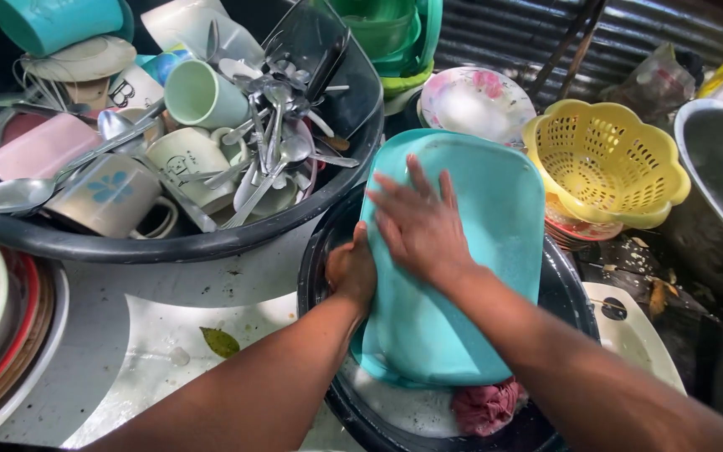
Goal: The recorder is washing various dishes including a large blue plastic tub, bowls, and plates using a sponge and soapy water in an outdoor setting.
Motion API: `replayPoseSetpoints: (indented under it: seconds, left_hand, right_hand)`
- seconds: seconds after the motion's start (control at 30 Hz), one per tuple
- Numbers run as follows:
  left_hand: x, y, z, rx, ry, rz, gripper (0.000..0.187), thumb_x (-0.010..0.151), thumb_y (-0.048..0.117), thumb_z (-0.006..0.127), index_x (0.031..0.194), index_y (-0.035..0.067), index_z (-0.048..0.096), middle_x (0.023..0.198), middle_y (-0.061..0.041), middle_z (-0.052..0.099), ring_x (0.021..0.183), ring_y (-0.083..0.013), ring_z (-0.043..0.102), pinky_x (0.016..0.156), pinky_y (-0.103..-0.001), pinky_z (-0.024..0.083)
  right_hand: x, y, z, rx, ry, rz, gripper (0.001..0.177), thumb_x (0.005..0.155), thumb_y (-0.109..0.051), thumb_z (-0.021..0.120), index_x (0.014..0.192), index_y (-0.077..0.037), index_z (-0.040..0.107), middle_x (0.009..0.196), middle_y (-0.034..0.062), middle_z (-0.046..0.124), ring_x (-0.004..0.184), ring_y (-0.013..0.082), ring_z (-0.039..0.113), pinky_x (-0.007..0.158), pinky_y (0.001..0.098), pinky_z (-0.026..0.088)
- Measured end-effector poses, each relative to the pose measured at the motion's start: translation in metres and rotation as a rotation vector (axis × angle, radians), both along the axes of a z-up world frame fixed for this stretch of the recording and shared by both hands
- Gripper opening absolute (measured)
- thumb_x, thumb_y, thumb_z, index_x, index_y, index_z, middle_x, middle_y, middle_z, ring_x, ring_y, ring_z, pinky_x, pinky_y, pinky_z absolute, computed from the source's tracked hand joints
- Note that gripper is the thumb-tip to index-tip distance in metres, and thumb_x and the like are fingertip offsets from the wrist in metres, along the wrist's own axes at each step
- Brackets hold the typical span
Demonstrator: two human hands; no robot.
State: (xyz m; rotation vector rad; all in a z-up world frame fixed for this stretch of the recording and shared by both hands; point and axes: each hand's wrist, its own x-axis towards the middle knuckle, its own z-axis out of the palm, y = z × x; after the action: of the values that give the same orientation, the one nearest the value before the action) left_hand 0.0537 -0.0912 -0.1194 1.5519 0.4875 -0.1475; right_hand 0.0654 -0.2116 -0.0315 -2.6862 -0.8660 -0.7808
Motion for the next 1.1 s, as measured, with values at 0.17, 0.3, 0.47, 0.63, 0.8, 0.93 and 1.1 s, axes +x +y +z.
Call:
replayPoseSetpoints:
  seconds: [0.17, 0.3, 0.47, 0.63, 0.8, 0.93, 1.1]
  left_hand:
    - [0.002, 0.003, 0.008, -0.005, 0.079, 0.006, 0.072, 0.092, 0.068, 0.047, 0.096, 0.004, 0.079, 0.101, -0.014, 0.078, 0.096, -0.0292, 0.074, 0.091, -0.042, 0.053]
    - [0.012, 0.002, -0.004, 0.016, 0.1, 0.078, 0.073, 0.091, 0.069, 0.052, 0.096, 0.001, 0.08, 0.101, -0.017, 0.079, 0.098, -0.0306, 0.073, 0.094, -0.041, 0.052]
    - [0.001, 0.003, 0.012, -0.054, 0.132, 0.101, 0.066, 0.088, 0.065, 0.058, 0.094, 0.002, 0.079, 0.104, -0.017, 0.077, 0.099, -0.032, 0.072, 0.093, -0.043, 0.053]
    - [0.004, 0.003, 0.01, -0.027, 0.124, 0.006, 0.07, 0.091, 0.065, 0.052, 0.091, 0.002, 0.081, 0.101, -0.019, 0.079, 0.095, -0.0311, 0.073, 0.092, -0.043, 0.052]
    - [0.018, -0.003, -0.018, 0.018, 0.009, 0.002, 0.074, 0.092, 0.07, 0.047, 0.091, 0.004, 0.081, 0.099, -0.02, 0.079, 0.095, -0.0291, 0.073, 0.093, -0.041, 0.052]
    - [0.015, -0.006, -0.011, 0.04, 0.043, 0.079, 0.072, 0.087, 0.071, 0.055, 0.092, 0.003, 0.079, 0.102, -0.023, 0.077, 0.097, -0.0367, 0.072, 0.09, -0.047, 0.053]
    - [0.011, 0.005, 0.013, 0.056, 0.067, 0.106, 0.065, 0.087, 0.067, 0.057, 0.092, 0.007, 0.08, 0.107, -0.018, 0.075, 0.104, -0.0386, 0.068, 0.092, -0.048, 0.05]
  right_hand:
    - [0.089, -0.003, 0.053, 0.117, 0.023, -0.313, 0.065, 0.095, -0.026, 0.065, 0.155, -0.016, 0.045, 0.145, 0.0239, 0.051, 0.147, 0.0399, 0.034, 0.119, 0.063, 0.021]
    - [0.056, 0.002, 0.016, -0.01, -0.116, -0.213, 0.047, 0.104, -0.018, 0.058, 0.147, -0.006, 0.044, 0.148, 0.0173, 0.056, 0.154, 0.04, 0.032, 0.123, 0.0639, 0.021]
    - [-0.002, 0.0, -0.001, -0.113, 0.017, 0.009, 0.064, 0.089, -0.013, 0.059, 0.152, -0.017, 0.044, 0.15, 0.0102, 0.057, 0.148, 0.038, 0.034, 0.115, 0.0698, 0.017]
    - [0.065, -0.003, 0.037, 0.02, 0.003, -0.172, 0.063, 0.099, -0.013, 0.055, 0.159, -0.018, 0.038, 0.145, 0.0041, 0.062, 0.153, 0.0374, 0.028, 0.119, 0.0701, 0.016]
    - [0.015, 0.018, 0.015, -0.04, -0.061, -0.083, 0.069, 0.097, -0.015, 0.057, 0.161, -0.014, 0.031, 0.153, 0.0114, 0.056, 0.153, 0.0417, 0.023, 0.114, 0.074, 0.015]
    - [0.019, 0.022, 0.016, -0.178, 0.127, -0.171, 0.087, 0.082, -0.022, 0.069, 0.159, -0.024, 0.029, 0.156, 0.0089, 0.041, 0.155, 0.0424, 0.013, 0.116, 0.075, 0.013]
    - [0.046, 0.031, 0.039, 0.066, 0.102, -0.314, 0.096, 0.078, -0.019, 0.07, 0.162, -0.019, 0.022, 0.169, 0.0107, 0.025, 0.156, 0.0492, 0.005, 0.114, 0.0782, 0.012]
